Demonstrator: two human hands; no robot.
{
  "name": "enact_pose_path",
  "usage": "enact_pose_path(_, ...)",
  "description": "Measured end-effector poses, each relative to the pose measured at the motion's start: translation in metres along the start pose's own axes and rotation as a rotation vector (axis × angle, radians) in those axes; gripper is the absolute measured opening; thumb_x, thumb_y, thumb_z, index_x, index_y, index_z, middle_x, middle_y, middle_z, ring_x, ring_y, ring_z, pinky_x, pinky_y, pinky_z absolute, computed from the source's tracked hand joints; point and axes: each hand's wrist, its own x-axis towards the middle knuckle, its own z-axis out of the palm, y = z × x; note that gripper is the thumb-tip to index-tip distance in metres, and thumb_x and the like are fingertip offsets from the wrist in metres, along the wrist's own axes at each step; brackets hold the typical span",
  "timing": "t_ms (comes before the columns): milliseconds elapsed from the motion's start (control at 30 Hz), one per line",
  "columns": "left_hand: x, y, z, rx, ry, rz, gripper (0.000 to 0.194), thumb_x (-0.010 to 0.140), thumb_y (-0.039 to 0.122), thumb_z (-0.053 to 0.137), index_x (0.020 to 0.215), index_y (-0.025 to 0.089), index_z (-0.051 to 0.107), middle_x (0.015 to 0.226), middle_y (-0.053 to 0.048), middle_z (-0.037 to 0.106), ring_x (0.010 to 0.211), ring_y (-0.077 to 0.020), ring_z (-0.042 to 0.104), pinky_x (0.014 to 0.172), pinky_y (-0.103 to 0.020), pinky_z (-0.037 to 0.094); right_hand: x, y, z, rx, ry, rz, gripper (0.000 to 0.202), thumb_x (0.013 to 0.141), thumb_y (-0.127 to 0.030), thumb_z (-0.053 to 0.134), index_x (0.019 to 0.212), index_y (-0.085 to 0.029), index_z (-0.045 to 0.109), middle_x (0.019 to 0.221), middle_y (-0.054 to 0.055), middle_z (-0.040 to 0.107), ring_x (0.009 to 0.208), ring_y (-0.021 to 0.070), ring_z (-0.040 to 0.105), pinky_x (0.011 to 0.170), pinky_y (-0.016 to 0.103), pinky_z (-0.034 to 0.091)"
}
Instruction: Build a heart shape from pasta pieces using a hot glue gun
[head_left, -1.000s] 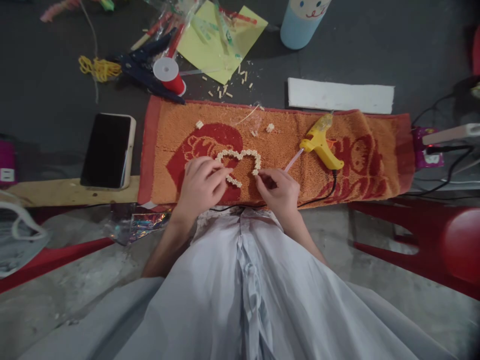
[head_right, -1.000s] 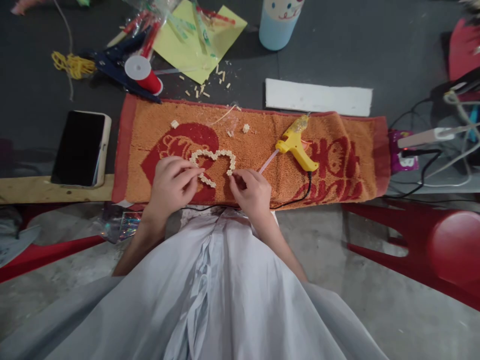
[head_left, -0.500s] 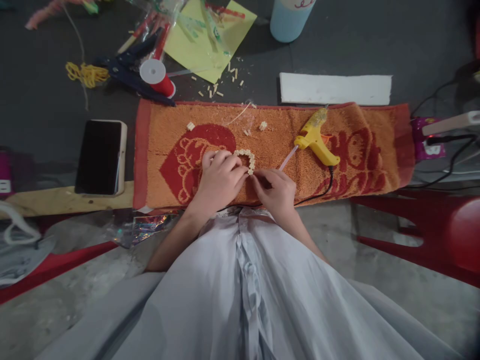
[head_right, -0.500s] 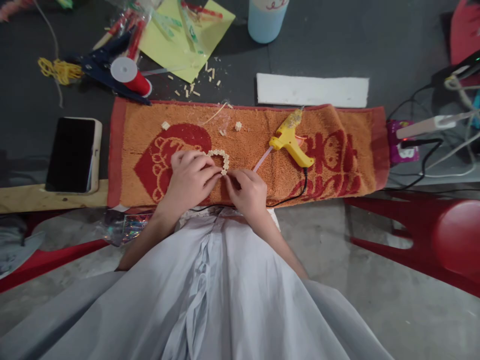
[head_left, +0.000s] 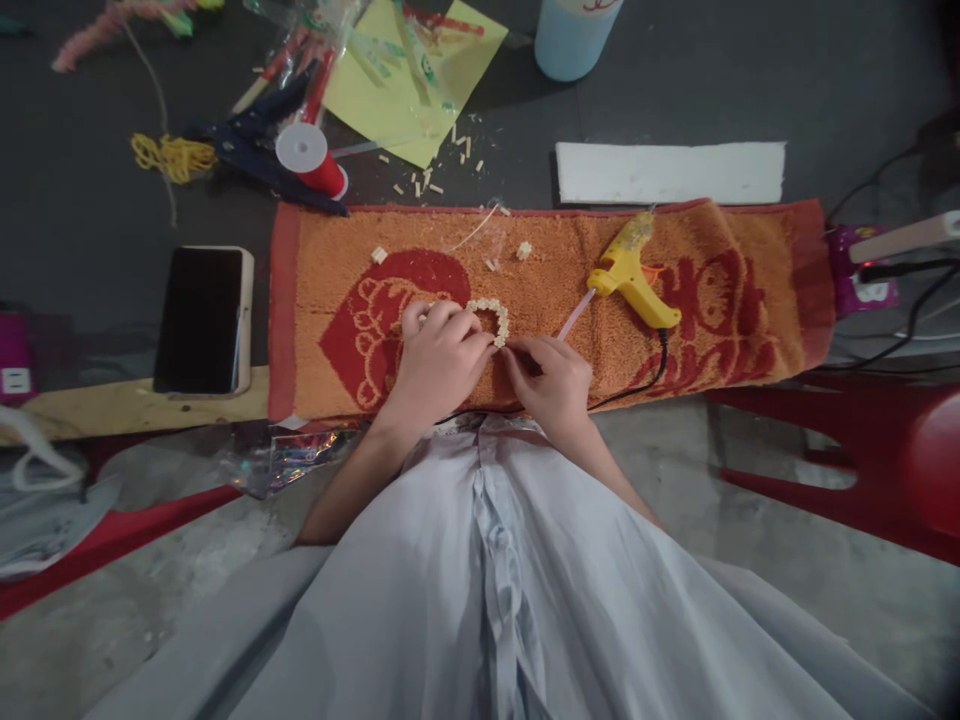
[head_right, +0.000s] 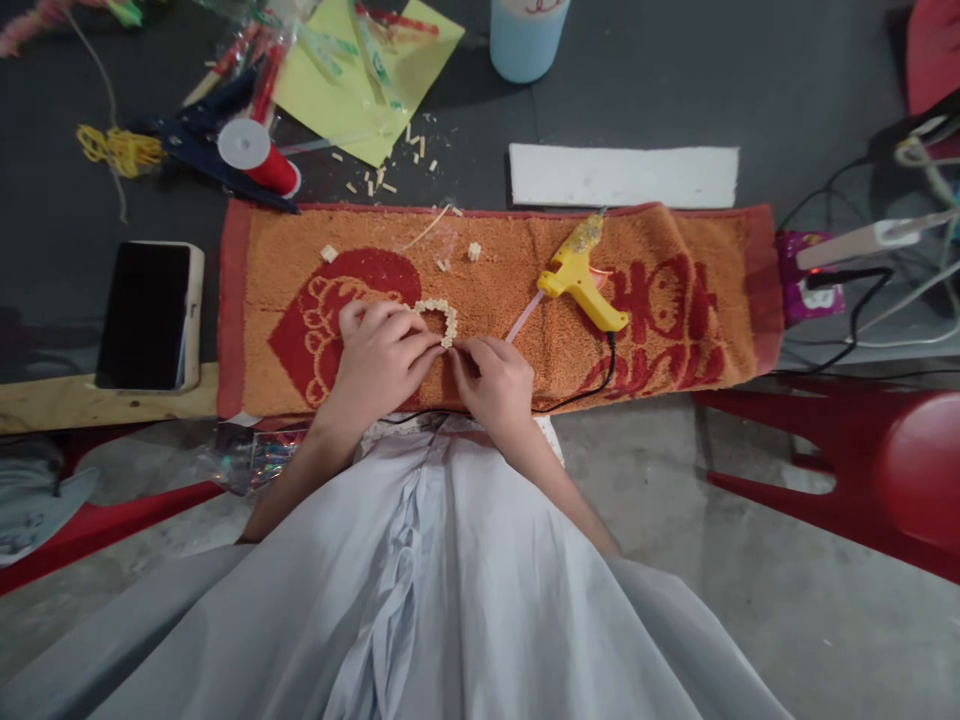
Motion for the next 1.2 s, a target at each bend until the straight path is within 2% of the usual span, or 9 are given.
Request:
enact_pose_path(333, 0.0010, -0.0005, 0.0007, -0.022, 0.013, -0.006, 0.020, 0.095, 0.024, 0.056, 0.084, 0.023, 0.073, 0.091, -0.005, 0.070, 0.099, -0.0240, 0.054, 0.094, -0.051, 0.033, 0.0007, -0.0035, -0.0023, -0.006, -0.013, 0.007, 0.021, 0.093, -0.034, 0.055, 0.088, -0.021, 0.072, 0.079, 0.005, 0.074, 0.070, 0.0173, 0.065, 0.066, 0.030, 0.050)
enact_pose_path(1000, -0.0018, -0.0013, 0.0020, 0.015, 0.031, 0.037, 0.021, 0.095, 0.018, 0.053, 0.090, 0.025, 0.072, 0.091, -0.004, 0.071, 0.100, -0.0230, 0.056, 0.097, -0.051, 0.035, 0.0000, -0.0032, 0.0003, -0.009, 0.013, 0.024, 0.018, 0.091, -0.036, 0.060, 0.084, -0.022, 0.068, 0.077, 0.004, 0.073, 0.069, 0.0173, 0.065, 0.065, 0.029, 0.050)
enact_pose_path(1200, -0.0027, -0.0021, 0.0028, 0.040, 0.050, 0.053, 0.018, 0.095, 0.020, 0.055, 0.092, 0.024, 0.072, 0.093, -0.004, 0.071, 0.101, -0.0230, 0.057, 0.097, -0.051, 0.035, -0.0018, -0.0018, 0.0024, 0.030, 0.052, 0.045, 0.015, 0.091, -0.037, 0.062, 0.092, -0.022, 0.066, 0.081, 0.003, 0.073, 0.070, 0.0168, 0.066, 0.066, 0.029, 0.051)
